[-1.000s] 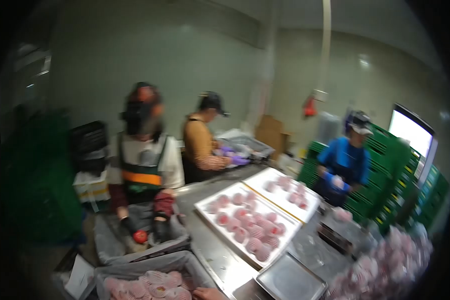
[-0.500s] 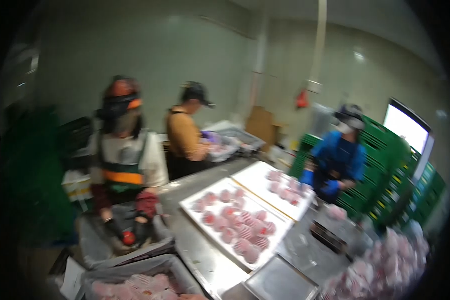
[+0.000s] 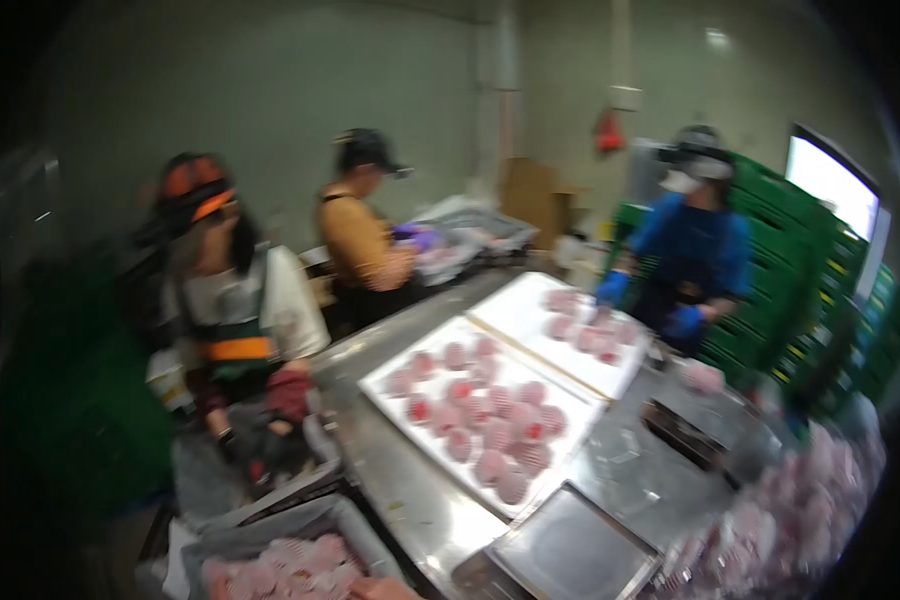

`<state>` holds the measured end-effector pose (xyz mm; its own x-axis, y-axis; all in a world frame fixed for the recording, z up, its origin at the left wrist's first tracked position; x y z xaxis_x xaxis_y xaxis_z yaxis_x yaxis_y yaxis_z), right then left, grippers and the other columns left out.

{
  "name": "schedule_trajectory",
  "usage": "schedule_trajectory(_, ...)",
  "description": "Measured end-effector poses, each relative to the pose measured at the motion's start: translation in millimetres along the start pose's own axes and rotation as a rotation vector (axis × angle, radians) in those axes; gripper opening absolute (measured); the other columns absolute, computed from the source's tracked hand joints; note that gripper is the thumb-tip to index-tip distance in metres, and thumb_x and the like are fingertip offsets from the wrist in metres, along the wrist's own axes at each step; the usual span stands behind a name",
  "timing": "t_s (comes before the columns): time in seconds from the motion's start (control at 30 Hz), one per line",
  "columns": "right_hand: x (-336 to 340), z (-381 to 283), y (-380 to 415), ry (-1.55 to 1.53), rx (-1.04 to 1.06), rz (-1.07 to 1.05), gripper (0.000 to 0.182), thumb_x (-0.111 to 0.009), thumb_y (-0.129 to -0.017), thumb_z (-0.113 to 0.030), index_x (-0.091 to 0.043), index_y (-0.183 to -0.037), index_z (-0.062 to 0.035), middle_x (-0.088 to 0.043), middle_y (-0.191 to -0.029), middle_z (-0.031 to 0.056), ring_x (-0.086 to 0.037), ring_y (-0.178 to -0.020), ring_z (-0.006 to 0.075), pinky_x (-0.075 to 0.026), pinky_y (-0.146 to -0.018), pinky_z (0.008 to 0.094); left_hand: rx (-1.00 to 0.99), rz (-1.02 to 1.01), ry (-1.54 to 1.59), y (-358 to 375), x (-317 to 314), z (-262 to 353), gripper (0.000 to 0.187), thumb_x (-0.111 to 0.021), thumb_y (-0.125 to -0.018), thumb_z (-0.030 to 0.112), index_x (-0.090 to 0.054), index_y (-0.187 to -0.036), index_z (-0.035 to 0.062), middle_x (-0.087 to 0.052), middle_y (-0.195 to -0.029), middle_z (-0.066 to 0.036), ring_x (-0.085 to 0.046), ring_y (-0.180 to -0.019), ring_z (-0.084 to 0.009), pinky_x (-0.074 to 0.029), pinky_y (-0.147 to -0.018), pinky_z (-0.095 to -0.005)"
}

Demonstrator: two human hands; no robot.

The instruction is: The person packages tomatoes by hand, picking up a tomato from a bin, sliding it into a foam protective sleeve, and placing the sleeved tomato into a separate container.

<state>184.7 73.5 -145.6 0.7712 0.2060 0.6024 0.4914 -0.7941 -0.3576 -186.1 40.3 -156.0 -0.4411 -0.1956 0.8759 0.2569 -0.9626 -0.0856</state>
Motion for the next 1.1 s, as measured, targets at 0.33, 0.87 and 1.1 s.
schedule_trajectory(0.33,47.2,-41.5,-42.5,-0.532,-0.269,0.203,0.021,-0.062,-0.099,-0.015,-0.066,-0.115,-0.0023,-0.063,-0.095,0.0130,-0.065,-0.085,0.0223,-0.051,-0.072,0.0336,0.454,-0.279,1.236,49.4,-8.6,206.3,0.061,-0.072,-0.091,0.010,-0.047,-0.146,0.0116,-0.059,-0.135,-0.011,-0.061,-0.121,-0.0220,-0.055,-0.095,-0.0337)
schedule_trajectory(0.87,49.8,-75.0,-56.3,-1.045,-0.400,0.039,0.028,-0.059,-0.104,-0.020,-0.063,-0.127,-0.0048,-0.060,-0.106,0.0052,-0.057,-0.088,0.0113,-0.047,-0.079,0.0267,0.456,-0.369,1.539,77.0,-25.7,158.5,0.060,-0.060,-0.097,0.010,-0.037,-0.153,0.0069,-0.051,-0.146,-0.016,-0.056,-0.131,-0.0292,-0.060,-0.092,-0.0422)
schedule_trajectory(1.1,49.9,-103.6,-69.8,-1.189,-0.523,-0.077,0.020,-0.060,-0.103,-0.021,-0.064,-0.115,-0.0048,-0.063,-0.082,-0.0013,-0.058,-0.072,0.0069,-0.048,-0.065,0.0244,0.611,-0.369,1.499,64.1,13.7,153.8,0.050,-0.057,-0.101,0.012,-0.044,-0.149,0.0059,-0.054,-0.143,-0.018,-0.057,-0.128,-0.0305,-0.055,-0.100,-0.0404)
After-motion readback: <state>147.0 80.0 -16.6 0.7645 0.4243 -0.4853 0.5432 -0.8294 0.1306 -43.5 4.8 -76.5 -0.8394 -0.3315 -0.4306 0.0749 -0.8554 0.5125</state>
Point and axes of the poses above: each hand's wrist, its own y-axis away from the middle knuckle, its own x-axis out of the back of the hand, z = x × y, the point moved 7 cm from there along -y, towards the middle knuckle
